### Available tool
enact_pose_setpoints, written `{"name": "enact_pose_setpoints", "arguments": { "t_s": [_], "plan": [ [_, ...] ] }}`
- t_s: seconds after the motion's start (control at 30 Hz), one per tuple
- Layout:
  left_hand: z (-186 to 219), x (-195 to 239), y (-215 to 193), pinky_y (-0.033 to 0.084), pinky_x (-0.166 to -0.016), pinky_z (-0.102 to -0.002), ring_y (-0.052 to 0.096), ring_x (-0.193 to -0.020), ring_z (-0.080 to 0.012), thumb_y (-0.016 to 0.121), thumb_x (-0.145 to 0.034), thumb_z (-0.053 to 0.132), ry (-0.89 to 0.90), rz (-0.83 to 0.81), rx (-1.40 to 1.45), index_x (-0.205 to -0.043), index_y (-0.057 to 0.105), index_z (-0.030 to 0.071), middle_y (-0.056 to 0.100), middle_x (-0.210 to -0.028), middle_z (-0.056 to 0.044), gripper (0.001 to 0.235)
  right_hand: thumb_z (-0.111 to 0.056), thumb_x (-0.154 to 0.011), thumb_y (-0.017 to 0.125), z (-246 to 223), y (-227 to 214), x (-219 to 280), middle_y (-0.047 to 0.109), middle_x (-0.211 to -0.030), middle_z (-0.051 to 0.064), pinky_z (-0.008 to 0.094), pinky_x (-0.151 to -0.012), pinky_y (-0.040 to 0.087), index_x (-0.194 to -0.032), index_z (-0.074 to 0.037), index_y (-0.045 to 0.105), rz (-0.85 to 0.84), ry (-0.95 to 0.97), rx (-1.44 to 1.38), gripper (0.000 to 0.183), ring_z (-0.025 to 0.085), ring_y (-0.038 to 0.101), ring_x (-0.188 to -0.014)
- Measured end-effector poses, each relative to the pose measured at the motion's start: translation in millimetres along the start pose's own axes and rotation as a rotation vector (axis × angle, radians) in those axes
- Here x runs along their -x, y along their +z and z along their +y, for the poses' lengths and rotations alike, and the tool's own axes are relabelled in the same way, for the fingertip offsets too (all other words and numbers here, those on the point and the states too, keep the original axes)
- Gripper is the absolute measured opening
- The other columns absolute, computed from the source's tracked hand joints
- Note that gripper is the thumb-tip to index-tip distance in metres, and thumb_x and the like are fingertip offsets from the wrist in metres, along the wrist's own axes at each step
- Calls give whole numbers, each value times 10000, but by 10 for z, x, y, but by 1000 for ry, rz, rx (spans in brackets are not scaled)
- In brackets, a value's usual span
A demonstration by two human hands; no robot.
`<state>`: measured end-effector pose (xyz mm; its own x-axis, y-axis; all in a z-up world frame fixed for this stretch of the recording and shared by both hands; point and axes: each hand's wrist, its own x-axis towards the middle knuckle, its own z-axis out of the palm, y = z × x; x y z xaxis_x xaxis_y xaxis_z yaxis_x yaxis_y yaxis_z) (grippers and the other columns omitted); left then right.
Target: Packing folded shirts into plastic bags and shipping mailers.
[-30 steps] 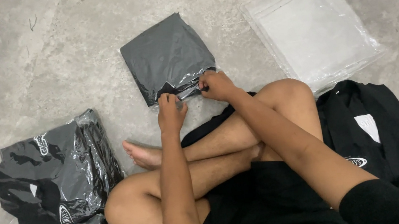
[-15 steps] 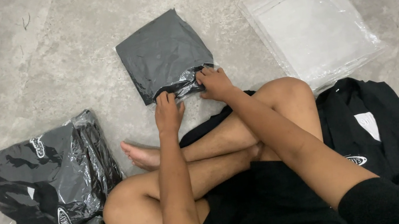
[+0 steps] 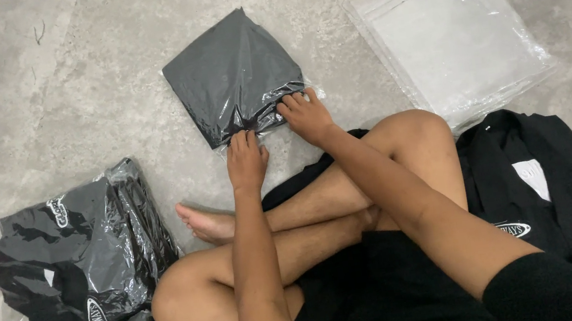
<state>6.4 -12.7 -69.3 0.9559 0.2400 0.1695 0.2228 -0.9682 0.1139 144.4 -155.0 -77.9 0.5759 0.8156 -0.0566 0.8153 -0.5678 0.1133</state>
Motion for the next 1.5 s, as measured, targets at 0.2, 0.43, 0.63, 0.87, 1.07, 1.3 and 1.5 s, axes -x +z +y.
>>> {"name": "enact_pose_setpoints", "arguments": {
  "t_s": [0.2, 0.43, 0.63, 0.87, 1.07, 1.3, 1.5],
  "plan": [
    [22, 3, -28, 451, -890, -345, 465, -1112, -227, 643, -781, 244, -14, -35, -5, -1132, 531, 49, 497, -1078, -86, 416, -137, -827, 618, 5, 29, -17, 574, -1011, 56, 379, -942, 271, -1098, -125, 521, 109, -85, 39, 288, 177, 544, -967],
    [123, -2, -84, 396, -901, -381, 451, -1086, -216, 632, -786, 331, 134, 207, -190, -1223, 486, 115, 475, -1105, -74, 509, -169, -869, 527, 26, -163, 25, 611, -1017, 20, 350, -920, 284, -1059, -156, 583, 32, -35, -80, 198, 154, 543, -973],
    [81, -7, 66, 409, -751, -324, 506, -857, -167, 601, -828, 282, 210, 248, -198, -1067, 523, 145, 488, -896, -16, 287, -167, -903, 514, 0, -269, 41, 611, -1034, 32, 351, -938, 272, -1083, -151, 586, -59, -5, -156, 194, 155, 544, -993],
    [77, 18, -11, 423, -794, -315, 579, -914, -163, 461, -942, 247, 54, 115, 41, -1086, 531, 135, 585, -954, -29, 195, -234, -919, 510, -26, -214, 35, 643, -954, 28, 326, -919, 274, -1032, -157, 631, -68, 3, -238, 183, 145, 573, -925],
    [77, 21, -184, 381, -871, -324, 559, -903, -134, 476, -938, 330, 4, -25, 97, -1036, 533, 171, 583, -931, 11, 195, -237, -913, 501, -20, -195, 83, 637, -1000, 47, 349, -929, 279, -1066, -162, 615, -113, 9, -331, 205, 170, 565, -967],
    [22, 72, -93, 370, -865, -362, 511, -912, -173, 608, -831, 358, 32, -42, -84, -984, 523, 151, 521, -893, -15, 271, -259, -907, 532, -77, -581, 245, 626, -1039, 34, 338, -936, 274, -1081, -176, 610, -159, -37, -221, 208, 151, 549, -985],
    [54, 39, -290, 314, -946, -358, 490, -967, -141, 532, -891, 327, -33, -162, -16, -984, 539, 171, 538, -933, 24, 182, -427, -783, 659, -126, -612, 296, 544, -1115, 55, 349, -946, 277, -1166, -156, 521, -125, -130, -125, 489, 182, 486, -1045]
  ]
}}
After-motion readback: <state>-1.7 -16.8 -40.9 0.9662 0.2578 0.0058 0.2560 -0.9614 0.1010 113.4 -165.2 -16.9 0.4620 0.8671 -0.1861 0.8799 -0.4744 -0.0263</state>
